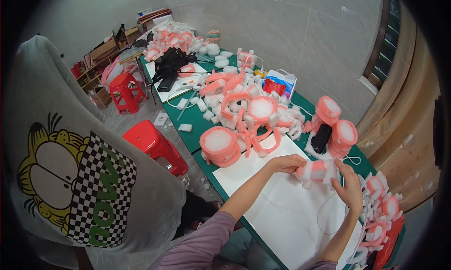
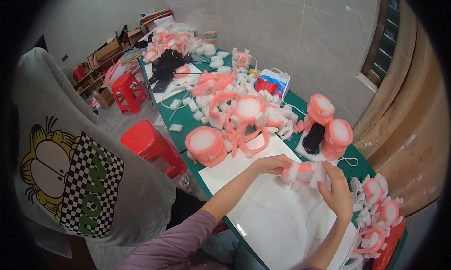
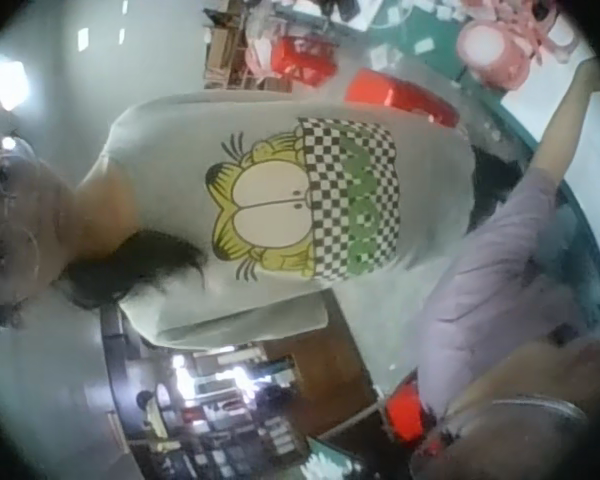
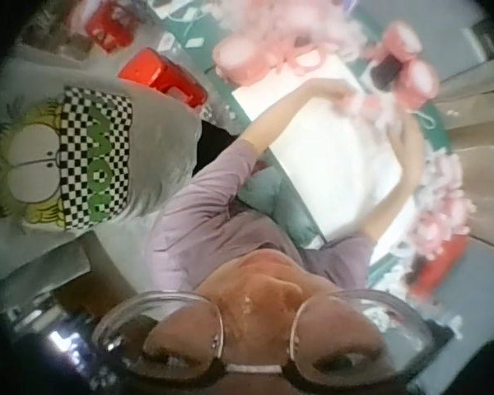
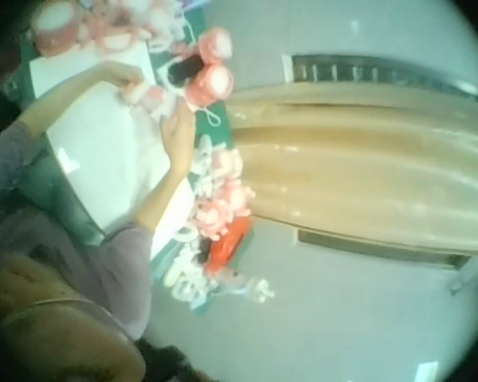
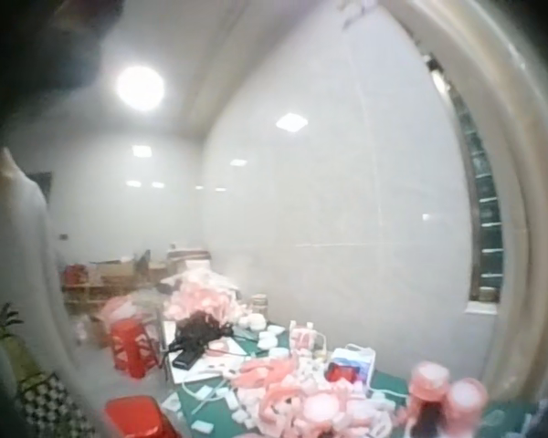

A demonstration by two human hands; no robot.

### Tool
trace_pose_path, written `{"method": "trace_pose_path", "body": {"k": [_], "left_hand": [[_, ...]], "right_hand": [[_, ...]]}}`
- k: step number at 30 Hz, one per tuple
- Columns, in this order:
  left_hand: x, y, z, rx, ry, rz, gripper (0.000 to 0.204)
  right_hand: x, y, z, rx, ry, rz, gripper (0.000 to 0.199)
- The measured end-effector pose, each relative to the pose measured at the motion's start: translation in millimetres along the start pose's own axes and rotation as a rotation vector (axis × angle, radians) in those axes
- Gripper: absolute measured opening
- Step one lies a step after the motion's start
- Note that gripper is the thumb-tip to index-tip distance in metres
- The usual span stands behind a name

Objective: The person is using a hot glue gun to assemble pink and white foam pieces into circular or cylindrical shapes, possibly for headbands or decor.

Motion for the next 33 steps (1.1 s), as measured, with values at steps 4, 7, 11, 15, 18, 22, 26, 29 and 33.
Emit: {"method": "trace_pose_path", "body": {"k": [4, 7, 11, 15, 18, 22, 26, 29, 33], "left_hand": [[3.1, 11.7, -15.8, -0.009, -0.052, -0.036, 0.028], [6.0, 11.2, -14.8, 0.012, -0.07, -0.042, 0.028], [4.6, 4.8, -3.0, -0.003, -0.068, -0.028, 0.025], [-0.7, -3.2, 11.4, -0.081, -0.03, -0.006, 0.021], [-10.0, -16.3, 33.1, -0.156, 0.047, -0.038, 0.023], [1.9, -6.5, 25.7, -0.138, 0.073, -0.024, 0.05], [-1.9, -5.7, 17.4, -0.118, 0.067, -0.033, 0.054], [-3.0, -9.0, 27.1, -0.122, -0.036, 0.002, 0.056], [-2.0, -11.0, 33.4, -0.129, 0.079, -0.028, 0.054]], "right_hand": [[1.3, 5.6, -3.0, 0.028, 0.025, 0.028, 0.051], [-2.7, 2.6, -5.5, 0.021, 0.003, 0.062, 0.05], [-4.8, 9.0, -6.3, 0.029, -0.007, 0.055, 0.049], [-5.4, 21.7, -9.3, 0.019, -0.01, 0.068, 0.049], [-7.9, 27.5, -8.5, 0.023, -0.012, 0.081, 0.048], [-8.2, 33.4, -11.9, -0.017, -0.04, 0.11, 0.046], [-7.1, 38.8, -9.0, 0.013, -0.065, 0.071, 0.045], [-7.2, 41.1, -11.3, 0.016, -0.08, 0.039, 0.046], [-11.8, 41.4, -12.3, 0.0, -0.058, 0.041, 0.047]]}}
Point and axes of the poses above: each hand's wrist, its own x-axis away from the middle knuckle, its own z-axis out of the back of the hand, y = z × x, the point moved 5 cm from there along -x, towards the middle knuckle, and after that the axes turned 5 degrees about -y, right-handed, at the moved point
